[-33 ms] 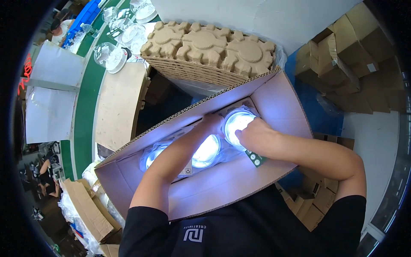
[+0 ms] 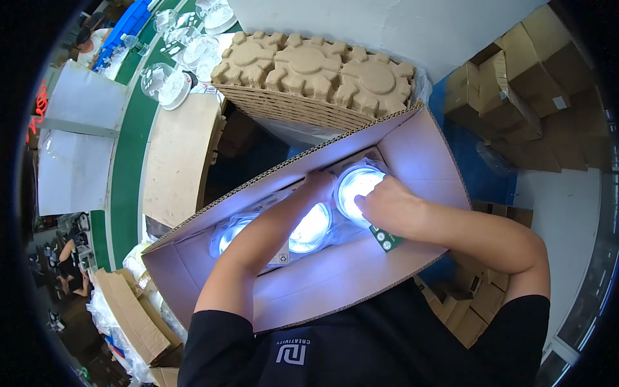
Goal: Assemble and package light-up decorative fixtures into boxes with protective inserts.
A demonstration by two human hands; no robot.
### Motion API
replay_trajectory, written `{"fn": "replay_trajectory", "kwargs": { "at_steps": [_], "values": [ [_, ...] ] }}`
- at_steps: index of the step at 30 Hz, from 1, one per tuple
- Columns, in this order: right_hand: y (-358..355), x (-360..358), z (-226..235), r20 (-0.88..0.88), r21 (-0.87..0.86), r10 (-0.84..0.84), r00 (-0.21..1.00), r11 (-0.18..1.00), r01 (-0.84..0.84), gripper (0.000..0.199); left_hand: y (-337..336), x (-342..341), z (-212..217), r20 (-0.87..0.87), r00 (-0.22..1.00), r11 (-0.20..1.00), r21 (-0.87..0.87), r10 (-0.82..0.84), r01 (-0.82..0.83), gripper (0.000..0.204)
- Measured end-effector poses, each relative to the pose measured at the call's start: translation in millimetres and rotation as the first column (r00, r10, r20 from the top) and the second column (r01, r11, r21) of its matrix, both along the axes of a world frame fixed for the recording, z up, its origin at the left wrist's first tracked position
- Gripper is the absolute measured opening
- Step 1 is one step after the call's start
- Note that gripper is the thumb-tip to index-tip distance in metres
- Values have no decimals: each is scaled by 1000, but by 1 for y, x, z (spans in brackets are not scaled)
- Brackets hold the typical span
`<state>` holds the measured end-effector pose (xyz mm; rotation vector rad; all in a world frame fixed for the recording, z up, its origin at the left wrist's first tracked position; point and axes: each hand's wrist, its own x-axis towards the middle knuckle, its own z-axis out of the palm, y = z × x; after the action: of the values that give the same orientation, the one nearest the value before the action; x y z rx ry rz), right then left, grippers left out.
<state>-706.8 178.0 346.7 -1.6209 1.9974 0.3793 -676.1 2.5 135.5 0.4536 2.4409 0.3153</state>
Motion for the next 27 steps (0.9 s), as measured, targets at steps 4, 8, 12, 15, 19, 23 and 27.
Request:
{"fn": "replay_trajectory", "kwargs": {
  "at_steps": [4,8,12,15,19,23,27],
  "values": [
    [-6,-4,28,1,-33,31,1000,999,-31,20,7,6,-39,-111,952,957,81,285,-278,45],
    [2,-8,23,17,-71,22,1000,997,-21,18,0,1,-37,-6,974,973,56,225,-225,23],
    [9,-10,1,11,-141,21,1000,990,-19,20,0,0,-4,-286,936,974,155,206,-166,47],
    [-1,-8,0,-9,-157,42,999,987,-43,20,-2,3,4,-172,941,939,242,290,-244,57],
    [-5,-9,1,-60,-185,49,997,981,-59,20,-4,5,40,-144,946,932,266,291,-247,56],
    [-7,-5,-8,-99,-209,41,994,976,-61,18,-10,10,104,1,1000,999,29,-26,26,34],
    [-12,-8,-13,-65,-157,80,995,984,-90,15,-29,64,159,-60,967,956,144,-249,255,16]
  ]
}}
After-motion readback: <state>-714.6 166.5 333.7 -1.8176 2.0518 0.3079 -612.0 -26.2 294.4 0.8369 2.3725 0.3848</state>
